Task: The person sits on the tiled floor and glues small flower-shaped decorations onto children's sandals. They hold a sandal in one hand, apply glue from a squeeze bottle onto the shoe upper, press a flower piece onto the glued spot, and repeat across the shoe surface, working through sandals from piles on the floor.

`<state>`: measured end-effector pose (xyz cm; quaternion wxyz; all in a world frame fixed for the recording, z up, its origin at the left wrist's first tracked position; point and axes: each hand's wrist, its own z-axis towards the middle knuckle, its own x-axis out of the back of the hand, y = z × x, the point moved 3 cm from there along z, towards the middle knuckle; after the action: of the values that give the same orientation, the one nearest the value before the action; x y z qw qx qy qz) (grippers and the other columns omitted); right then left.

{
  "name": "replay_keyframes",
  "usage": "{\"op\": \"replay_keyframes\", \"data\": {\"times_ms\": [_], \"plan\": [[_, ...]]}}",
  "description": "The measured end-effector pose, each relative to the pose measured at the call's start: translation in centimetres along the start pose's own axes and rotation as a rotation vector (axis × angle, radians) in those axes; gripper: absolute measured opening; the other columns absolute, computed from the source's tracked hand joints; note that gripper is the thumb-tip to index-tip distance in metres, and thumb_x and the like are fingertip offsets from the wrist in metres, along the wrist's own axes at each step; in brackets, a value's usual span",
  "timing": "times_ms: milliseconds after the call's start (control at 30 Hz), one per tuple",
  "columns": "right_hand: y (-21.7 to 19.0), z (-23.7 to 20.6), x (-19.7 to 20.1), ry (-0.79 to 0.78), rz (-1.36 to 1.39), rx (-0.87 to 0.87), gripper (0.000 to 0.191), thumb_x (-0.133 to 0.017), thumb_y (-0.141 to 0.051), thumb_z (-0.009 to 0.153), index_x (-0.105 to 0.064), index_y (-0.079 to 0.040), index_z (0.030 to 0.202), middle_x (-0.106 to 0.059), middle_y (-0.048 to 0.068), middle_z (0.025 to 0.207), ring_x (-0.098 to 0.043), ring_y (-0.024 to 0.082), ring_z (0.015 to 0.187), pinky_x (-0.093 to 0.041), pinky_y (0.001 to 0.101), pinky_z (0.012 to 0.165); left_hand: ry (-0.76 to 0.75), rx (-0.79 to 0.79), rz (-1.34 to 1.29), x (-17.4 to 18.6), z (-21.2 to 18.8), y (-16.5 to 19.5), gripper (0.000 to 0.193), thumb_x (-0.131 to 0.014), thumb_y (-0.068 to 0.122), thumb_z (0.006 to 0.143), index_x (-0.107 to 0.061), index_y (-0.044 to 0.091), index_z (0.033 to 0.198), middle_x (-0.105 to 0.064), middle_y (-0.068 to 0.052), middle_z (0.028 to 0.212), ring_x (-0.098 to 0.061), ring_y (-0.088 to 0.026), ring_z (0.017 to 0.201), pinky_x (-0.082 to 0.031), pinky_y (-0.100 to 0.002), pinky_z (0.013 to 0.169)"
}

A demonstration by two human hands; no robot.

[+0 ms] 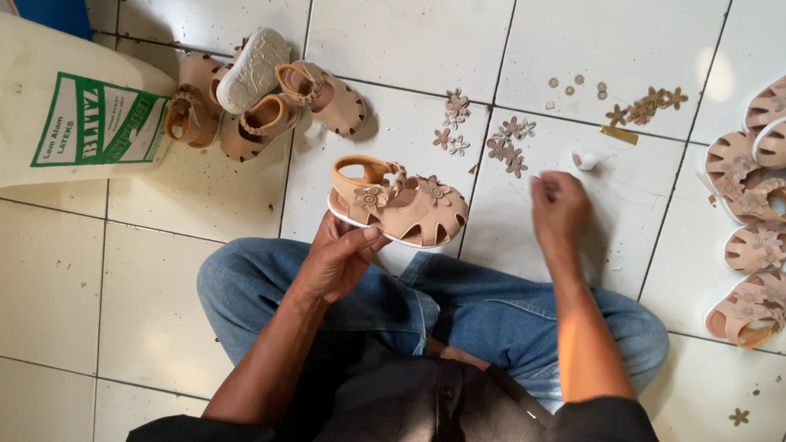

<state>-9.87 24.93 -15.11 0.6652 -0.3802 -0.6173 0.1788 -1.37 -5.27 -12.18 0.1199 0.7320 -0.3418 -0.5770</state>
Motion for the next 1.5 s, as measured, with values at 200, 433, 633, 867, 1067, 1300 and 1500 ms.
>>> {"op": "replay_keyframes", "data": {"times_ms": [200,433,633,867,1067,1300,1500], "plan": [[-2.2,0.4,-3.2,0.129,-0.049,0.114,0.021,-0.084,-0.014,0.083,-0.069,-0.002,0.092,-0.064,0.013,0.093,-0.065,0.030,0.083,-0.052,0.0423,0.076,-0.009,-0.003,-0.013,0.9,-0.3,-0.4,0.075,-0.075,0.001,0.094,-0.035,-0.004,0.157,-0.058,-0.019,0.140,-0.055,-0.024,0.119,-0.049,-0.039,0.102],[-0.9,-0.3,-2.3,-0.099,0.422,-0.307,0.020,-0.080,-0.007,0.086,-0.062,0.000,0.092,-0.070,0.013,0.086,-0.069,0.018,0.072,-0.056,0.0301,0.065,-0.004,0.014,-0.013,0.5,-0.3,-0.3,0.074,-0.073,0.001,0.090,-0.035,-0.005,0.153,-0.058,-0.020,0.138,-0.056,-0.027,0.123,-0.049,-0.042,0.106],[-2.3,-3.3,1.9,-0.252,0.599,-0.205,0.022,-0.078,-0.003,0.089,-0.070,0.005,0.108,-0.073,0.009,0.093,-0.069,0.013,0.080,-0.060,0.0252,0.071,-0.019,0.004,-0.015,-0.1,0.0,-1.1,0.074,-0.072,0.003,0.086,-0.034,0.000,0.149,-0.057,-0.018,0.141,-0.059,-0.028,0.131,-0.050,-0.044,0.112],[-6.7,-8.2,7.5,-0.238,0.716,-0.071,0.016,-0.073,-0.004,0.097,-0.072,0.003,0.112,-0.074,0.009,0.097,-0.070,0.013,0.082,-0.061,0.0253,0.077,-0.089,-0.014,-0.033,0.5,-0.5,-2.6,0.064,-0.077,0.002,0.098,-0.039,-0.008,0.149,-0.059,-0.017,0.130,-0.057,-0.021,0.115,-0.050,-0.036,0.098],[-11.5,-12.1,6.9,-0.272,0.546,-0.018,0.012,-0.074,-0.004,0.094,-0.074,0.001,0.105,-0.073,0.005,0.087,-0.064,0.007,0.073,-0.052,0.0198,0.067,-0.057,-0.009,-0.002,-0.9,-1.0,-2.1,0.069,-0.076,0.003,0.089,-0.040,-0.004,0.147,-0.062,-0.014,0.135,-0.062,-0.022,0.123,-0.052,-0.037,0.108],[-14.8,-13.4,4.8,-0.141,0.316,0.151,0.013,-0.081,-0.008,0.093,-0.072,0.001,0.096,-0.069,-0.001,0.078,-0.058,0.003,0.069,-0.049,0.0184,0.065,-0.079,-0.063,0.020,-1.2,-2.1,-1.6,0.076,-0.078,0.001,0.087,-0.037,0.000,0.151,-0.055,-0.013,0.143,-0.055,-0.022,0.135,-0.049,-0.036,0.113],[-15.0,-13.7,4.6,-0.147,0.337,0.079,0.014,-0.081,-0.009,0.094,-0.072,0.002,0.093,-0.067,0.001,0.074,-0.057,0.004,0.065,-0.047,0.0181,0.061,-0.082,-0.064,0.042,-1.0,-2.5,-1.5,0.081,-0.079,0.002,0.085,-0.034,0.001,0.153,-0.054,-0.013,0.145,-0.053,-0.022,0.136,-0.046,-0.036,0.115]]}}
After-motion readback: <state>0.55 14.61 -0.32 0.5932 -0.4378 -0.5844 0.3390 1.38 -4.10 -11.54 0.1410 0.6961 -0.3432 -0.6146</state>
